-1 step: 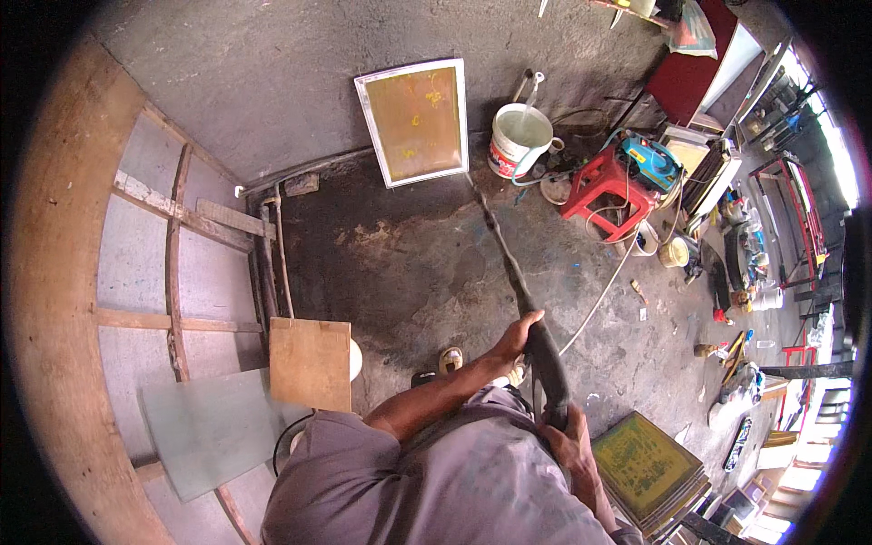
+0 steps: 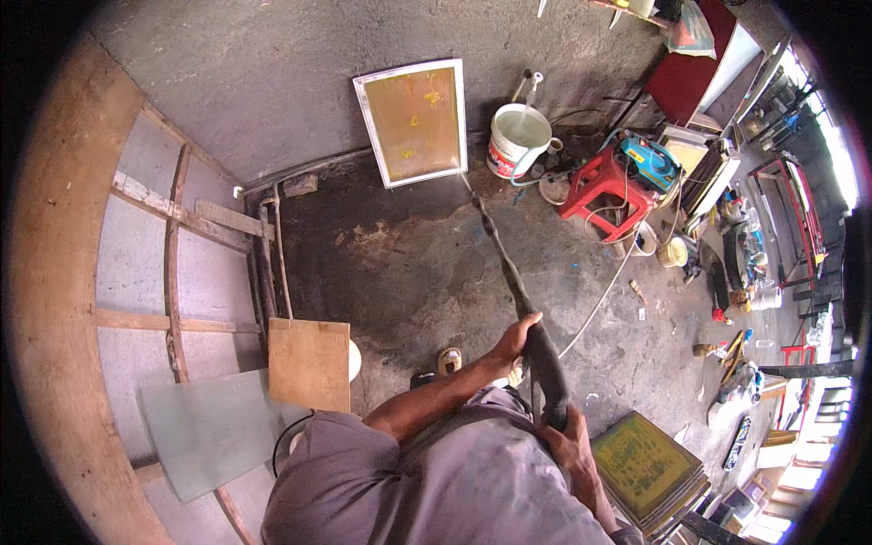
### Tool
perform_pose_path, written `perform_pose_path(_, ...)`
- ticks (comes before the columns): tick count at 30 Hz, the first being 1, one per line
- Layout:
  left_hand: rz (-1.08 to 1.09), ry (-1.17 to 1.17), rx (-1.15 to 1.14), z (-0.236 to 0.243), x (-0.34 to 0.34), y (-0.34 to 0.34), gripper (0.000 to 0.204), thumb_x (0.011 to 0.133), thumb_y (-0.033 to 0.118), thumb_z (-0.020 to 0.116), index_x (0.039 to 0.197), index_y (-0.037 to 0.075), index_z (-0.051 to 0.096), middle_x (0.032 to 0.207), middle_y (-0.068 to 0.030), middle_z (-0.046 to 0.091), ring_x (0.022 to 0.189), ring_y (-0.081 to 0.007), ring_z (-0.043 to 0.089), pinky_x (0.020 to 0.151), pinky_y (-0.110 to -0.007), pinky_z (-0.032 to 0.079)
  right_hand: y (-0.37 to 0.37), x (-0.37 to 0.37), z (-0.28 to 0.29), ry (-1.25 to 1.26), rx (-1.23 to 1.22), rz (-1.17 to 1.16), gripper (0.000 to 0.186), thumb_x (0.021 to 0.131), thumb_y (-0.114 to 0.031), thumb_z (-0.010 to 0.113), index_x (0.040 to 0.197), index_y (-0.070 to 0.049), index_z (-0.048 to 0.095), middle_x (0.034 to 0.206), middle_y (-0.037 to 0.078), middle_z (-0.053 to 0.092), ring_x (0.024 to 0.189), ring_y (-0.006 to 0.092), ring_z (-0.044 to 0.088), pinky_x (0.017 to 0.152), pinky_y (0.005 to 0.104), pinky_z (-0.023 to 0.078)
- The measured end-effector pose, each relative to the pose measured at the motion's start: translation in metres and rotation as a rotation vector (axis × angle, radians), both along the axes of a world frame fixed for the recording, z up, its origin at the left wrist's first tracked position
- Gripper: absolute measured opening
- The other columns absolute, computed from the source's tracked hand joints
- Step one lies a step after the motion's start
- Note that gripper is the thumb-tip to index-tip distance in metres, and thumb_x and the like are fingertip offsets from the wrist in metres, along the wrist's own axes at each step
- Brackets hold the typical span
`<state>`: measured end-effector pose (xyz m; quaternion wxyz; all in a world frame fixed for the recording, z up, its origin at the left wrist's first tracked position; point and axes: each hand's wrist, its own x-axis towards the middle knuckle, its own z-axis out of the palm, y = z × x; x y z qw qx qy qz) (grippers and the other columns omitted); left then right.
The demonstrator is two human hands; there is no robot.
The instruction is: The person uses a pressure washer to clean several framed mesh screens in a workshop. They spray each screen, flip it to clean both sides, and place it aside after washing.
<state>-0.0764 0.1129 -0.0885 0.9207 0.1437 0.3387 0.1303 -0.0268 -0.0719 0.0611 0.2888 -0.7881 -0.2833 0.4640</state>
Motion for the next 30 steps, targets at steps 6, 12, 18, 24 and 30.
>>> perform_pose_path(6, 0.056, -0.015, 0.401, 0.025, -0.006, 0.016, 0.029, 0.09, 0.04, 0.055, 0.088, 0.011, 0.052, 0.073, -0.0007, 0.057, 0.064, -0.0119, 0.056, 0.06, -0.029, 0.046, 0.001, 0.003, -0.007, -0.069, 0.067, 0.071, 0.05, 0.067, -0.025, 0.075, 0.101, 0.004, 0.052, 0.079, 0.016, 0.062, 0.073, 0.0248, 0.059, 0.069, 0.0372, 0.047)
perform_pose_path(12, 0.115, -0.063, 0.548, 0.048, -0.013, 0.024, 0.033, 0.091, 0.041, 0.053, 0.095, 0.008, 0.05, 0.075, -0.0045, 0.058, 0.067, -0.0133, 0.059, 0.065, -0.029, 0.048, 0.009, -0.008, -0.002, -0.139, 0.064, 0.097, 0.056, 0.067, -0.027, 0.076, 0.103, 0.008, 0.05, 0.085, 0.019, 0.063, 0.079, 0.0266, 0.061, 0.074, 0.0371, 0.047)
perform_pose_path(18, 0.002, -0.005, 0.268, 0.01, -0.014, 0.017, 0.034, 0.091, 0.043, 0.052, 0.092, 0.009, 0.055, 0.075, -0.0021, 0.058, 0.065, -0.0123, 0.057, 0.063, -0.027, 0.045, 0.01, -0.009, -0.003, -0.047, -0.013, 0.062, 0.053, 0.069, -0.023, 0.074, 0.107, 0.007, 0.051, 0.091, 0.018, 0.064, 0.085, 0.0238, 0.061, 0.077, 0.036, 0.047)
perform_pose_path(24, 0.042, 0.035, 0.309, 0.015, -0.018, 0.008, 0.035, 0.091, 0.044, 0.052, 0.088, 0.009, 0.055, 0.072, -0.0011, 0.056, 0.064, -0.0121, 0.056, 0.063, -0.027, 0.044, 0.005, -0.009, 0.002, -0.068, -0.045, 0.128, 0.059, 0.07, -0.025, 0.073, 0.112, 0.008, 0.049, 0.086, 0.019, 0.063, 0.08, 0.0261, 0.062, 0.072, 0.0375, 0.048)
perform_pose_path(30, 0.103, -0.048, 0.426, 0.05, -0.022, 0.022, 0.035, 0.092, 0.043, 0.051, 0.085, 0.009, 0.052, 0.072, -0.0031, 0.057, 0.066, -0.0131, 0.058, 0.067, -0.029, 0.046, 0.002, -0.012, -0.007, -0.236, 0.083, 0.177, 0.059, 0.069, -0.029, 0.073, 0.108, 0.009, 0.048, 0.08, 0.022, 0.061, 0.072, 0.0359, 0.061, 0.068, 0.0415, 0.047)
